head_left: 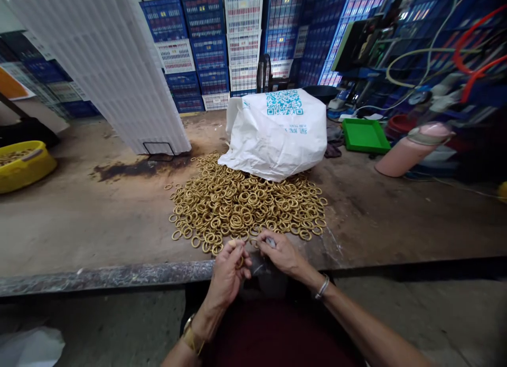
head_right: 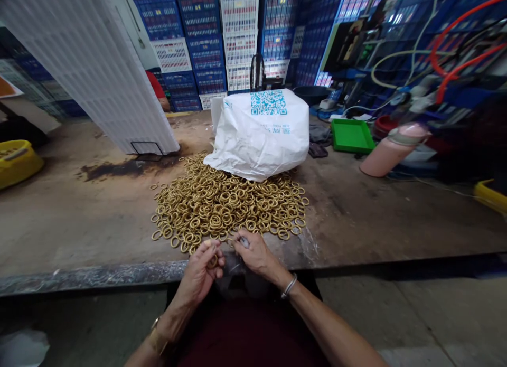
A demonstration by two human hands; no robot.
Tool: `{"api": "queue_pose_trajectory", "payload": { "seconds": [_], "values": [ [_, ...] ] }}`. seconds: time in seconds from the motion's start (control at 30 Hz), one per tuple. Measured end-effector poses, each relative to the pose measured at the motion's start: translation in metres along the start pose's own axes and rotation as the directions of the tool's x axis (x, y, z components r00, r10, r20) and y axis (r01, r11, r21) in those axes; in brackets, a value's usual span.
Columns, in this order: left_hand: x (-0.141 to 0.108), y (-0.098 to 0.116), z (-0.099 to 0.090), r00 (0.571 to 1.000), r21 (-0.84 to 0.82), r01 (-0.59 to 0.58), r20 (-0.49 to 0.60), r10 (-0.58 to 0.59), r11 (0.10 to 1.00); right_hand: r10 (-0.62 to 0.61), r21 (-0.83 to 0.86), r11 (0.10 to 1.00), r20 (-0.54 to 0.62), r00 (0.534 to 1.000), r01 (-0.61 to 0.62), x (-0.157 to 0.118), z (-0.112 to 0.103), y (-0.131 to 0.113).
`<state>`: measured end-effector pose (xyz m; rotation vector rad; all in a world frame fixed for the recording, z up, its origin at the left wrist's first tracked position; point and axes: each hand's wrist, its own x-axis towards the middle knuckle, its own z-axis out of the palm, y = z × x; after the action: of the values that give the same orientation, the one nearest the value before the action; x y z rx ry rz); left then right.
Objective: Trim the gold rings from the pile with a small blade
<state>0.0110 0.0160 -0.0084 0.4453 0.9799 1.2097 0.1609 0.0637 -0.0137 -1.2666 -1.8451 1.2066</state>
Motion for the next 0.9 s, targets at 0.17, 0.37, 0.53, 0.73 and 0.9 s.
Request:
{"api": "queue_pose_trajectory", "payload": {
  "seconds": [0.17, 0.37, 0.53, 0.73, 0.9],
  "values": [
    [0.003, -0.004, 0.004, 0.999, 0.284, -0.032, 0.01, 0.031, 0.958, 0.062, 0.168, 0.983, 0.05, 0.997, -0.069, -0.009, -0.002, -0.002],
    [0.001, -0.006, 0.006, 0.984, 0.434, -0.173, 0.035, 0.175, 0.884, 0.192, 0.299, 0.931, 0.093, 0.977, -0.211, -0.009, 0.004, -0.001],
    [-0.002, -0.002, 0.009, 0.95, 0.518, -0.299, 0.077, 0.304, 0.801, 0.267, 0.341, 0.899, 0.067, 0.961, -0.274, -0.006, 0.012, -0.002],
    [-0.003, -0.002, 0.007, 0.996, 0.452, -0.034, 0.091, -0.008, 0.891, 0.141, 0.181, 0.975, -0.035, 0.989, -0.132, 0.0, 0.011, -0.006],
    [-0.001, -0.004, 0.003, 0.993, 0.302, -0.008, 0.111, -0.027, 0.953, 0.19, 0.271, 0.945, 0.0, 0.982, -0.183, 0.0, 0.012, -0.011]
  ]
}}
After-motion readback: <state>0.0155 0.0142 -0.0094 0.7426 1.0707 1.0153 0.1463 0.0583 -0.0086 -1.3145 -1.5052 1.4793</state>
